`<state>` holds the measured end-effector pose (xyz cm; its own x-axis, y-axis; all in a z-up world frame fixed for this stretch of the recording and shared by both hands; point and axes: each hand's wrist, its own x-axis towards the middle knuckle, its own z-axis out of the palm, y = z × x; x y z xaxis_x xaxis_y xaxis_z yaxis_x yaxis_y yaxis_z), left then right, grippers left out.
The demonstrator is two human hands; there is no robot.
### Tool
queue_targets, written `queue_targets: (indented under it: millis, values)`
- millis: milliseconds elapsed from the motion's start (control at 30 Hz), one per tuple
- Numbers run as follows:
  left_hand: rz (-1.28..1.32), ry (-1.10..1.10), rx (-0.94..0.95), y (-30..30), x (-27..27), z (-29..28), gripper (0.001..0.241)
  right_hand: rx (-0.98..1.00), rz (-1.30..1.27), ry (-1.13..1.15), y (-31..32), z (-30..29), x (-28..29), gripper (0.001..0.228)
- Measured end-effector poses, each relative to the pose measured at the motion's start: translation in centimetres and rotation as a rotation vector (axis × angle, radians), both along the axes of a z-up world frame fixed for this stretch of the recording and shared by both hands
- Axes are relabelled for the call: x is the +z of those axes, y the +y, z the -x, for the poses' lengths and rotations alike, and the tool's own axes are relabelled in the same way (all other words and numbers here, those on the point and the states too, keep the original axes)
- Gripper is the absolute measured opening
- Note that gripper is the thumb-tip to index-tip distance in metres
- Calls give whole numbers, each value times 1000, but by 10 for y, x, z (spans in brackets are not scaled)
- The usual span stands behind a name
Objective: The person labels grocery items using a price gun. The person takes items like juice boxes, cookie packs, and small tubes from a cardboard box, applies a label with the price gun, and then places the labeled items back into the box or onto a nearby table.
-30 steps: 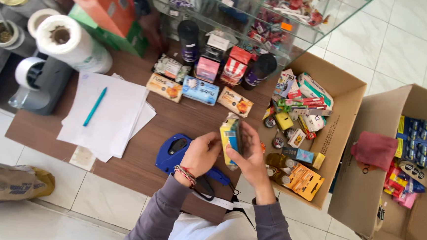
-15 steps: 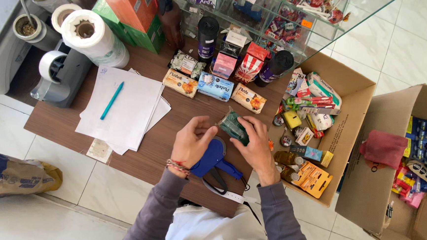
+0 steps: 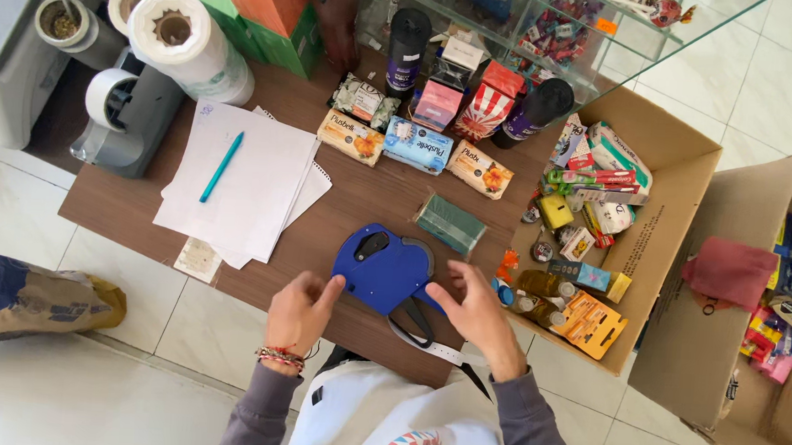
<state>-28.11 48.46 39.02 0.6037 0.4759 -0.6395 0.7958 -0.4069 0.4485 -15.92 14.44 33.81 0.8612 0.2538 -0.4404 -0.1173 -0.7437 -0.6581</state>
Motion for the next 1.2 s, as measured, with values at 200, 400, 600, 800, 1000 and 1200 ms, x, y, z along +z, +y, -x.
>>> queue_targets:
  millis: [200,400,600,800,1000,1200]
  values:
    - [342,107,138,-26,-5,-11,80,-54,54,302,45,-2,-1,122]
    - [367,58,167,-16,-63,-17,81,-275,-385,458,70,9,25,100]
    - [749,-237,322,-43,23,-54,106,-297,-401,312,93,23,99,95]
    - [773,-428,474,-83,4,-107,103,-175,-220,-33,92,31,129,90]
    - [1220,-652,399,-102,-45,-127,78,85,-587,2,31,9,137,100]
    - [933,-699,107,-107,30,-121,67,-150,-715,-422,41,-17,182,42]
